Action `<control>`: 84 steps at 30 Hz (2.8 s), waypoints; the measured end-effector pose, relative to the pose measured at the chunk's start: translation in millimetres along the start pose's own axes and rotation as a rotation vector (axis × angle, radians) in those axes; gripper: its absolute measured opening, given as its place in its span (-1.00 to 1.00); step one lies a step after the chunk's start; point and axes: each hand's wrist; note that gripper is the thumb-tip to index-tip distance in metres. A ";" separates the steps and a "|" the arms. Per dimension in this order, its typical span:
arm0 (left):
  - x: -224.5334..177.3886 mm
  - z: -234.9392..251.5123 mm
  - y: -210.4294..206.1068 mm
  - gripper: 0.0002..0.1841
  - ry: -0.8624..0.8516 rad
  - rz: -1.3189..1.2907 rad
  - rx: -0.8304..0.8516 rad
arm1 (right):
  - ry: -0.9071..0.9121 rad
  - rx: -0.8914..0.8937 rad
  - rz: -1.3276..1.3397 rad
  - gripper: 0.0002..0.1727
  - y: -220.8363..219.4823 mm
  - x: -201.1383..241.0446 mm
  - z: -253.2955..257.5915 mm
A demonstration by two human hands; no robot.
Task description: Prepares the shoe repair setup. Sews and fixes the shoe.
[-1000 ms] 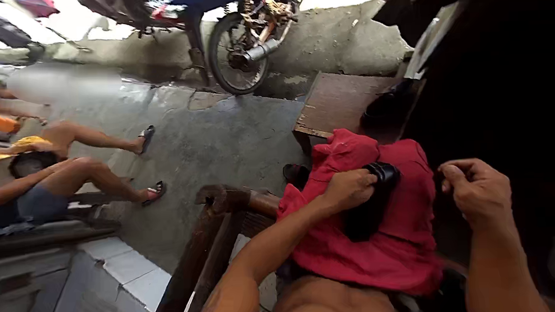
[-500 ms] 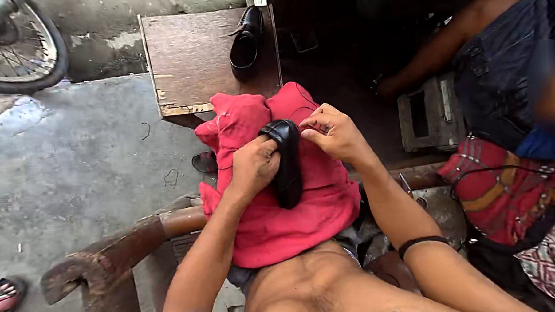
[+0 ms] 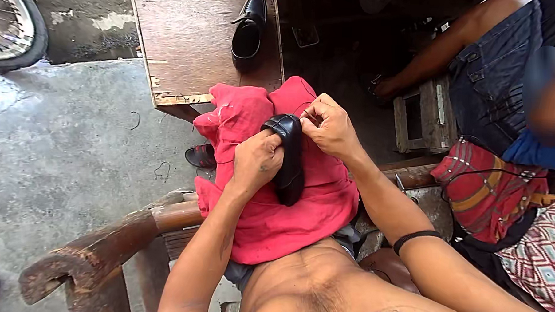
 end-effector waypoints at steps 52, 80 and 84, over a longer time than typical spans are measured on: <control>29.1 -46.1 58.2 -0.71 0.163 0.211 0.026 | 0.266 0.366 -0.110 -0.33 19.2 -9.2 29.8; -2.2 -127.5 43.6 -0.67 0.194 -0.204 -0.059 | -0.054 0.122 0.044 -0.53 0.7 11.5 6.7; -13.9 -57.9 58.6 -0.45 0.382 -0.775 0.104 | -0.092 -0.175 0.674 -0.71 -8.5 -23.4 -2.7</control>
Point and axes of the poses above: each hand's wrist, its own z-axis towards the middle knuckle, its own y-axis out of the back of the hand, x = y × z, and after that the axes turned 7 degrees about -z, right-handed
